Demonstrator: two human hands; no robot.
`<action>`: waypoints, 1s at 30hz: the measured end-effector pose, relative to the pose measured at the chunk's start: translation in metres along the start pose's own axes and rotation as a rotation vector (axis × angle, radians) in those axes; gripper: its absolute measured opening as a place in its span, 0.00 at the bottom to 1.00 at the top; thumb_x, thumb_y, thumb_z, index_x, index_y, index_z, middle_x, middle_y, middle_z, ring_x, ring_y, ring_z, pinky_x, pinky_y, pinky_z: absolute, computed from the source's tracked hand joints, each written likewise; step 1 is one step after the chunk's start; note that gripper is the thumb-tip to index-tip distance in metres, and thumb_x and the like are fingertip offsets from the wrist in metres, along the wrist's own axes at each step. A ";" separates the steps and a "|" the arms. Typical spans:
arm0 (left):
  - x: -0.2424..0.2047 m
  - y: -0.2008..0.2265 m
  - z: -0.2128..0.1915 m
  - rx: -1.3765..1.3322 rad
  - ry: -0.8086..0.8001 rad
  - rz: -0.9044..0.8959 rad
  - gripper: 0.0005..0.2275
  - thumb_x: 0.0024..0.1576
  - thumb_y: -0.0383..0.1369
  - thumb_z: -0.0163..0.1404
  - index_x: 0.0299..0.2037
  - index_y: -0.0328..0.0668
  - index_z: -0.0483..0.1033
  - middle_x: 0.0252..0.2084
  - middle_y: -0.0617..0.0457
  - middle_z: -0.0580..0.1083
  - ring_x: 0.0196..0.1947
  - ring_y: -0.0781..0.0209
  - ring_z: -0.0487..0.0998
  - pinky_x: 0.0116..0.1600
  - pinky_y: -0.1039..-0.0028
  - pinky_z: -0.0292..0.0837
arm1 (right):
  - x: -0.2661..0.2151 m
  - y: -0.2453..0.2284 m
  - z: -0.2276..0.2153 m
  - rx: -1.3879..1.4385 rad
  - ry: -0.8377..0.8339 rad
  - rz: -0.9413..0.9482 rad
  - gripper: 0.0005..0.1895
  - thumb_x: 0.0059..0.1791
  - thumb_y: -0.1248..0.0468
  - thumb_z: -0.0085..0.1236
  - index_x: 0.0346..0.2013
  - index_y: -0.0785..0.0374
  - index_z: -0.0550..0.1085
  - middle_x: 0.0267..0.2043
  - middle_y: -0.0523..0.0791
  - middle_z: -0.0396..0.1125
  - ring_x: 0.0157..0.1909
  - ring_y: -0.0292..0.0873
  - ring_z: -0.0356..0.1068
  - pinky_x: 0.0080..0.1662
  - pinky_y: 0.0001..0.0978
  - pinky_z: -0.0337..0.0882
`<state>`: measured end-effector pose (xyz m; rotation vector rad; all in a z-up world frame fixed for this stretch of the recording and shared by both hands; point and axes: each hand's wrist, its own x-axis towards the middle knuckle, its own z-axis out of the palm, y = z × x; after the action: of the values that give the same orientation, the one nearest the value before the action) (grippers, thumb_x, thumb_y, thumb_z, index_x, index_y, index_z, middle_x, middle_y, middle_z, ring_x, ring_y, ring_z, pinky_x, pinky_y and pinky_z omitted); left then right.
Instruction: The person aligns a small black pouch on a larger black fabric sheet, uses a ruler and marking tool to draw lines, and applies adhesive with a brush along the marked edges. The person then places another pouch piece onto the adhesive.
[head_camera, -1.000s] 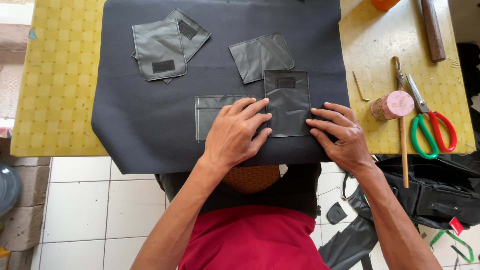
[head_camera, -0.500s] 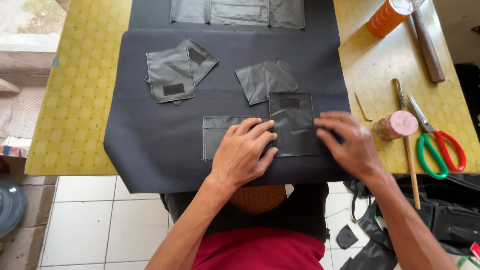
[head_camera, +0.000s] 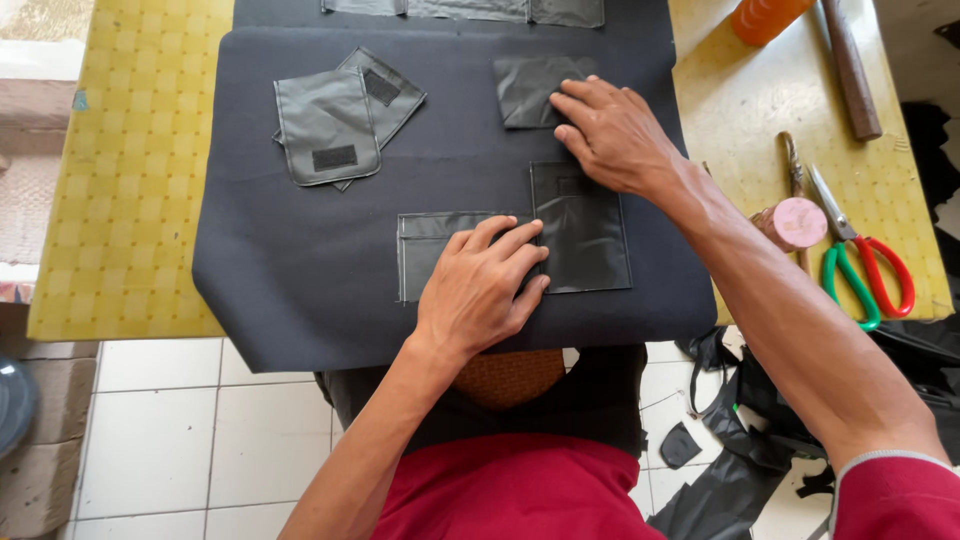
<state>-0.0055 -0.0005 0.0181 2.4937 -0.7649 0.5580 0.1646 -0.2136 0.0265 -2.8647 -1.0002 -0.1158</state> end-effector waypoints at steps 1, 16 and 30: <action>0.000 0.000 0.001 0.000 0.007 0.003 0.10 0.53 0.39 0.53 0.41 0.48 0.77 0.55 0.57 0.74 0.55 0.51 0.71 0.48 0.63 0.66 | 0.001 0.009 0.003 -0.007 0.004 -0.001 0.23 0.56 0.55 0.41 0.63 0.62 0.65 0.67 0.52 0.58 0.67 0.63 0.55 0.55 0.56 0.58; -0.004 -0.005 0.013 -0.063 0.042 -0.030 0.10 0.52 0.38 0.53 0.41 0.48 0.77 0.46 0.54 0.71 0.55 0.55 0.70 0.54 0.67 0.66 | -0.052 -0.028 0.016 0.260 0.310 0.049 0.15 0.51 0.56 0.58 0.52 0.53 0.75 0.52 0.43 0.67 0.58 0.48 0.65 0.57 0.41 0.64; -0.004 -0.005 0.012 -0.056 0.025 -0.034 0.11 0.52 0.38 0.54 0.43 0.47 0.78 0.47 0.54 0.70 0.56 0.55 0.69 0.55 0.67 0.66 | -0.046 -0.038 0.011 0.458 0.381 0.146 0.04 0.49 0.64 0.63 0.38 0.59 0.78 0.46 0.46 0.68 0.55 0.51 0.66 0.56 0.45 0.64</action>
<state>-0.0030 -0.0016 0.0045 2.4390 -0.7181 0.5471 0.1055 -0.2116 0.0134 -2.3650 -0.6405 -0.3538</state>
